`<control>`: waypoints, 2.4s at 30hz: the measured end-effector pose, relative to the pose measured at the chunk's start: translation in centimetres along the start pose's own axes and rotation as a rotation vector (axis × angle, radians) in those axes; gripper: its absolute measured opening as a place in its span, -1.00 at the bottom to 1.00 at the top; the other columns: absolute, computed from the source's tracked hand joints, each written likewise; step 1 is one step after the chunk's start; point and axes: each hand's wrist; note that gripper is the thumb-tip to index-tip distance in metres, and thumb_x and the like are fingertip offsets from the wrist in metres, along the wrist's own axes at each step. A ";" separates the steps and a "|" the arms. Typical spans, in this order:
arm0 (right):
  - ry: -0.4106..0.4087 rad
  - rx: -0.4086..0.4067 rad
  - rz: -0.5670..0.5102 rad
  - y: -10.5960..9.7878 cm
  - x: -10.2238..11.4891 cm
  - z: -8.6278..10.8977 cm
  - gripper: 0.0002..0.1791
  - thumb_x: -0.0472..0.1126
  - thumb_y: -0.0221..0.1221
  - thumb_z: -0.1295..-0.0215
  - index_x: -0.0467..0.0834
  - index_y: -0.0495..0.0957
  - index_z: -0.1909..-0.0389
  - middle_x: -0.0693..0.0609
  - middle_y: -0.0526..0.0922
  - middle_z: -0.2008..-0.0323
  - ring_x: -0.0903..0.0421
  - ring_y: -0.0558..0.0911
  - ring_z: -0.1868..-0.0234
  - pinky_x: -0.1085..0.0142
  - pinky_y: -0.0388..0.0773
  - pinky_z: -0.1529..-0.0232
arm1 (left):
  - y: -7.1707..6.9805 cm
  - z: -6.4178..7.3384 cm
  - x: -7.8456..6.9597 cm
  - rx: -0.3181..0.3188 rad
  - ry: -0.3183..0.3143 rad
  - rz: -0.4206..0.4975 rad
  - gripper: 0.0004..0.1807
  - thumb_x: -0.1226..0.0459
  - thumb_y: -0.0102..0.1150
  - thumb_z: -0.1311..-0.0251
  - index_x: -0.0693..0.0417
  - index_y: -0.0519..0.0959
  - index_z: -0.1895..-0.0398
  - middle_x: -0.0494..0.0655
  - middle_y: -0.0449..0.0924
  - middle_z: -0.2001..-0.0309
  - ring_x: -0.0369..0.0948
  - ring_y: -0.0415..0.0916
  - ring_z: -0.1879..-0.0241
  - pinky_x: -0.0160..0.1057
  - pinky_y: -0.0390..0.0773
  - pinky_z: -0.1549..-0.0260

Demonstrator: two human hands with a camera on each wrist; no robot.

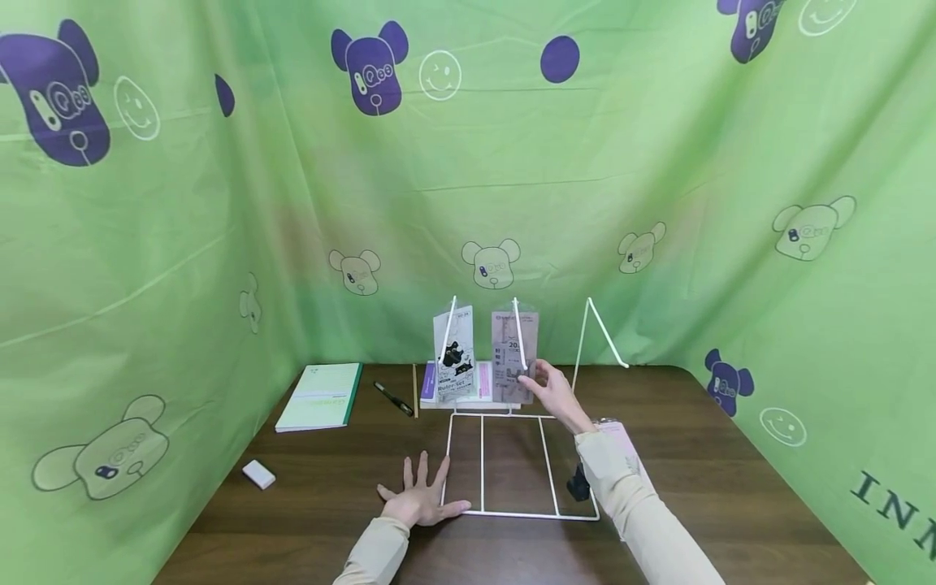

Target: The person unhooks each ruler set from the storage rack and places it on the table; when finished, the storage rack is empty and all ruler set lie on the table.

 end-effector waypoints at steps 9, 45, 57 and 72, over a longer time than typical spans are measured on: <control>-0.099 0.034 -0.045 -0.4 1.3 0.6 -0.72 -0.33 0.15 -0.34 -0.44 0.49 0.03 -0.33 0.64 0.20 -0.23 0.64 0.16 -0.10 0.55 0.11 | 0.7 -0.5 0.5 -0.020 0.006 0.008 0.09 -0.55 -0.19 0.05 -0.27 -0.06 -0.52 0.15 -0.20 -0.50 0.21 -0.30 -0.45 0.65 -0.23 0.03; -0.057 0.326 -0.246 -1.3 3.3 3.3 -0.59 -0.39 0.00 -0.42 -0.52 0.29 -0.21 -0.47 0.51 -0.01 -0.33 0.60 0.08 -0.02 0.61 0.20 | -1.0 1.0 -0.6 0.005 -0.006 -0.016 -0.04 -0.39 -0.06 -0.11 -0.18 0.02 -0.50 0.16 -0.14 -0.49 0.21 -0.25 -0.45 0.62 -0.12 -0.01; -0.053 0.365 -0.259 -1.8 3.9 4.1 -0.51 -0.28 0.07 -0.41 -0.46 0.29 -0.25 -0.43 0.52 -0.05 -0.20 0.63 0.04 0.10 0.64 0.23 | -1.0 0.9 -0.6 0.018 -0.004 -0.009 -0.02 -0.41 -0.07 -0.10 -0.19 -0.01 -0.51 0.16 -0.17 -0.50 0.21 -0.26 -0.45 0.63 -0.15 0.00; -0.017 0.381 -0.229 -2.4 4.5 5.1 -0.49 -0.26 0.09 -0.40 -0.42 0.29 -0.27 -0.39 0.52 -0.08 -0.18 0.62 0.02 0.08 0.63 0.19 | -1.3 1.1 -0.6 0.015 -0.004 -0.004 -0.05 -0.38 -0.06 -0.13 -0.16 0.02 -0.50 0.17 -0.15 -0.49 0.22 -0.26 -0.45 0.62 -0.12 0.00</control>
Point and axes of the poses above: each hand's wrist, its own z-axis away from the middle knuckle, its own y-axis out of the palm, x = y × z
